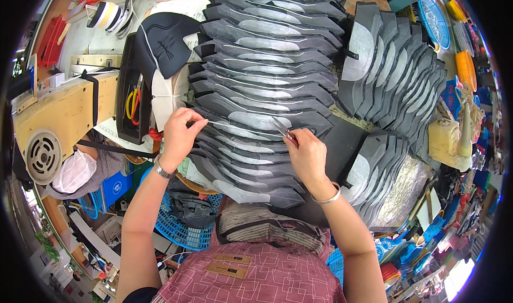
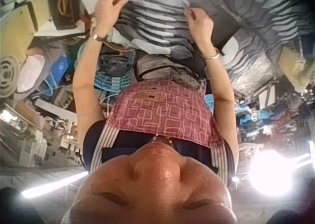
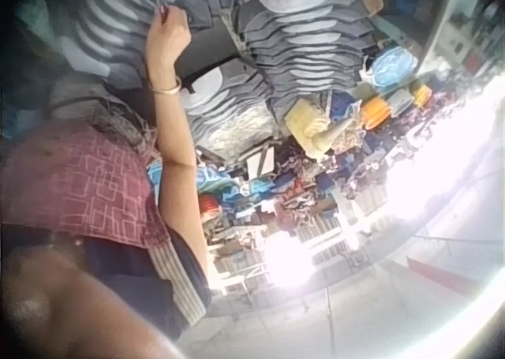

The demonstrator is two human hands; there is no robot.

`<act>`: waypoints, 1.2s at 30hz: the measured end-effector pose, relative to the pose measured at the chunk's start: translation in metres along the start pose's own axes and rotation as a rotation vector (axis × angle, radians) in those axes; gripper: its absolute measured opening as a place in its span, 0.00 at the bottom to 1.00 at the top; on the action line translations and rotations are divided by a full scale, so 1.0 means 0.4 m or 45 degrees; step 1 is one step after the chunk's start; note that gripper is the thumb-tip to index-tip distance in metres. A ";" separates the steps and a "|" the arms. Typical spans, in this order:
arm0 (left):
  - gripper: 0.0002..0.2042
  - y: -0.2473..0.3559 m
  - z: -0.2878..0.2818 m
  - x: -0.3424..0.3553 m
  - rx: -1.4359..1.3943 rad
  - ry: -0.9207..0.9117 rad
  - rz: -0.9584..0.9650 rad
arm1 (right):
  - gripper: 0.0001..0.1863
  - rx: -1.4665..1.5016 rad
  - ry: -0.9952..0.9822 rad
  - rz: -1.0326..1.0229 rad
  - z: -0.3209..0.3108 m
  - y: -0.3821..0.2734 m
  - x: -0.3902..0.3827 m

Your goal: The person applies adhesive onto shoe components using a yellow applicator, cuts connecting threads between stacked shoe pieces using thread snips, and clears the workstation by hand.

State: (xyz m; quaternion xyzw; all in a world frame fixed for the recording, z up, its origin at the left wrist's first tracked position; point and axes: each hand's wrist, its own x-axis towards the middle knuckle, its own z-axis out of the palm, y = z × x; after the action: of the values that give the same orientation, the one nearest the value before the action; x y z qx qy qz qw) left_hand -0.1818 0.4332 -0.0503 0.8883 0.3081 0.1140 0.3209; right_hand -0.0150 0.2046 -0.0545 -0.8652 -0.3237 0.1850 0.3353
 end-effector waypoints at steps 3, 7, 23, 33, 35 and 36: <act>0.07 -0.006 0.013 0.023 0.118 -0.011 0.013 | 0.09 -0.127 0.010 -0.014 0.014 0.007 0.018; 0.10 -0.004 0.036 0.048 0.269 0.000 0.068 | 0.13 -0.520 0.102 -0.158 0.004 0.043 0.028; 0.04 -0.024 -0.025 0.064 0.297 -0.041 0.222 | 0.13 -0.327 -0.033 -0.929 0.187 -0.169 0.174; 0.03 0.016 -0.074 0.057 -0.301 -0.217 0.048 | 0.19 0.603 -0.405 0.072 0.139 -0.196 0.145; 0.04 0.026 -0.062 0.068 -0.565 -0.306 0.100 | 0.14 0.927 -0.456 0.098 0.150 -0.214 0.148; 0.09 0.035 -0.083 0.075 -0.343 -0.409 0.175 | 0.12 0.993 -0.479 0.202 0.141 -0.218 0.145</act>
State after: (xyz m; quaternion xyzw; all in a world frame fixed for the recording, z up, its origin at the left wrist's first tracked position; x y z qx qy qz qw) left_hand -0.1649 0.4599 -0.0155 0.8630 0.1738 0.0326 0.4733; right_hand -0.0413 0.3196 -0.0391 -0.6473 -0.2175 0.4729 0.5568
